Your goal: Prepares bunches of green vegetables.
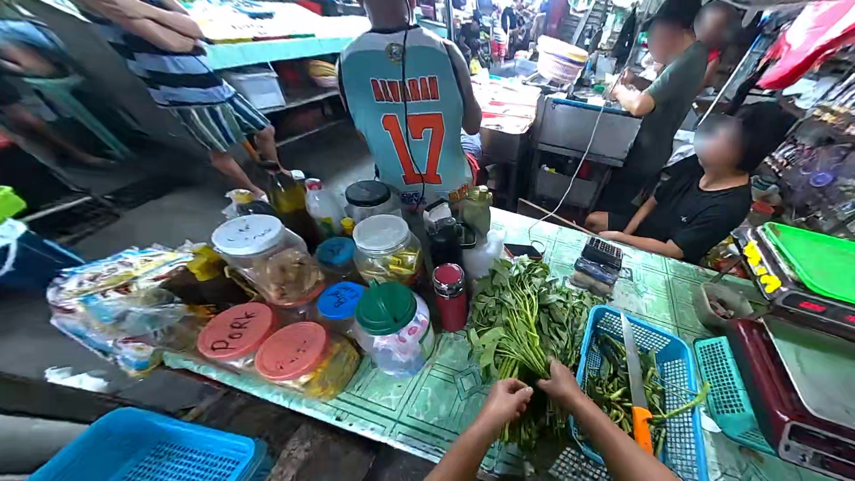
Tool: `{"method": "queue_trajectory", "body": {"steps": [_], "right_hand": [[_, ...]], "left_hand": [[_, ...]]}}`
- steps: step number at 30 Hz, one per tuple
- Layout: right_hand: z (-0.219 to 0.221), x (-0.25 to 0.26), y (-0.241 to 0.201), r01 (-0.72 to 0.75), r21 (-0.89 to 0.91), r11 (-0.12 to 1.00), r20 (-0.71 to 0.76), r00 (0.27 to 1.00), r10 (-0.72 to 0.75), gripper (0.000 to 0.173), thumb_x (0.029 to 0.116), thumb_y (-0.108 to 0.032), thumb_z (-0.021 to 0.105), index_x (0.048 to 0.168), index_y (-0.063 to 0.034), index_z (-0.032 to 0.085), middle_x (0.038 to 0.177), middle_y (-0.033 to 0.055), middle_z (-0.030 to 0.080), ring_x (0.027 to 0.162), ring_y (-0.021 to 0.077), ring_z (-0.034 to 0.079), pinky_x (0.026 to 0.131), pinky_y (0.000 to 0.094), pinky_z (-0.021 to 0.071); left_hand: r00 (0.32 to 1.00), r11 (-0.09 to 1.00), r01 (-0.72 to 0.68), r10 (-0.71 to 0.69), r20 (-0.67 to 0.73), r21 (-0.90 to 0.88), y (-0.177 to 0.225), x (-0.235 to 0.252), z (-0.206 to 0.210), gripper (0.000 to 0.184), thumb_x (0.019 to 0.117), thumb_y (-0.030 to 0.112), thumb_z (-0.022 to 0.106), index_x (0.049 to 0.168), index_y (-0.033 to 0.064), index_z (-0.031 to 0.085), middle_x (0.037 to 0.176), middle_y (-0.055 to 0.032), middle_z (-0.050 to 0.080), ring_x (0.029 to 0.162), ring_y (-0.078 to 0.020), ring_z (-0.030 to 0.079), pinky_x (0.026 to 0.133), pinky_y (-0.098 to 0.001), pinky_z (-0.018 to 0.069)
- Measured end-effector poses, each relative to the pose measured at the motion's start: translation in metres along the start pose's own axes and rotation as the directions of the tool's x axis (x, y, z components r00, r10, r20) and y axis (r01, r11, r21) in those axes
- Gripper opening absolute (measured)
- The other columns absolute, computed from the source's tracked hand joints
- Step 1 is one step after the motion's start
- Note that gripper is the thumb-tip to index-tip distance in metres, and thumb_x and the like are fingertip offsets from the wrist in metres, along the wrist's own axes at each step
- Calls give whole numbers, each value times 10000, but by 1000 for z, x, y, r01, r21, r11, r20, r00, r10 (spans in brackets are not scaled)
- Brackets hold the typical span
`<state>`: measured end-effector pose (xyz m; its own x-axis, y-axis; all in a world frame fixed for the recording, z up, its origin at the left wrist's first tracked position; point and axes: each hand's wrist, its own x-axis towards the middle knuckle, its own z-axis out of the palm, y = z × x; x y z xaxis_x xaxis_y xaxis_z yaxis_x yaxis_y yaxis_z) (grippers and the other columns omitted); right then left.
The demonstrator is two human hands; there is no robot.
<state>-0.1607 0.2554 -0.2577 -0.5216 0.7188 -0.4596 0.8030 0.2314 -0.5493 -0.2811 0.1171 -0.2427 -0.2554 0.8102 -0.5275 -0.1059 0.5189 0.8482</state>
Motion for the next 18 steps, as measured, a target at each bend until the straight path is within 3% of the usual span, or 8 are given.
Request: {"method": "queue_trajectory", "body": {"steps": [2,3,7,9,10,13,15,18], "right_hand": [[-7,-10,-11,13,75,997,-61,998,-9,540,882,-181,732,1363,-7,556,1268,237,647,1201,387,624,1036,590,483],[-9,-20,-18,42,104,994,-124,992,-28,521,880,-198,733,1336,-3,573,1244,228,657,1173,374,638,1025,575,495],[3,-56,-32,235,235,943,-328,933,-150,613,864,-165,769,1375,77,532,1381,260,579,1297,346,571,1122,469,455],[6,-62,-25,275,296,915,-253,946,-203,709,832,-159,762,1422,103,472,1480,289,468,1396,356,460,1178,441,386],[1,-60,-21,249,325,913,-183,963,-197,685,821,-168,735,1410,88,498,1466,283,468,1382,355,455,1163,452,390],[-30,-48,-11,78,341,937,-41,997,-69,366,991,-206,549,1249,22,670,1220,222,662,1142,321,636,1002,515,506],[-45,-30,-7,7,320,947,-129,991,36,380,1051,-292,490,1156,18,684,1031,200,701,976,328,674,893,556,527],[-50,-1,-6,-21,407,913,-132,988,82,554,1051,-422,534,1386,20,528,1232,245,646,1089,355,654,954,543,526]], "left_hand": [[1000,995,-14,16,20,-96,1,14,8,496,1002,306,672,1352,-31,572,1232,-213,668,1082,-293,671,945,-469,547],[999,986,-45,48,13,-163,5,19,12,547,979,337,698,1354,-38,564,1245,-216,662,1116,-297,662,976,-478,541],[999,919,-49,43,-23,-392,31,21,30,573,962,365,718,1326,-45,549,1161,-184,678,1050,-249,666,941,-446,549],[999,902,-12,-11,-49,-431,31,21,34,611,963,378,716,1359,-42,518,1169,-194,677,1063,-258,670,950,-457,549],[998,892,3,-32,-57,-451,27,22,35,605,969,363,712,1375,-37,510,1180,-192,680,1078,-257,674,962,-454,551],[995,850,43,-86,-59,-525,6,27,38,582,969,279,707,1405,-26,472,1184,-192,679,1074,-270,680,944,-469,563],[993,788,62,-109,-40,-612,-2,29,41,472,1001,216,660,1373,-19,489,1100,-182,716,973,-274,719,863,-452,598],[997,729,57,-80,-2,-682,-9,30,45,372,1056,193,560,1336,-43,492,1036,-203,750,885,-295,748,809,-441,611]]}}
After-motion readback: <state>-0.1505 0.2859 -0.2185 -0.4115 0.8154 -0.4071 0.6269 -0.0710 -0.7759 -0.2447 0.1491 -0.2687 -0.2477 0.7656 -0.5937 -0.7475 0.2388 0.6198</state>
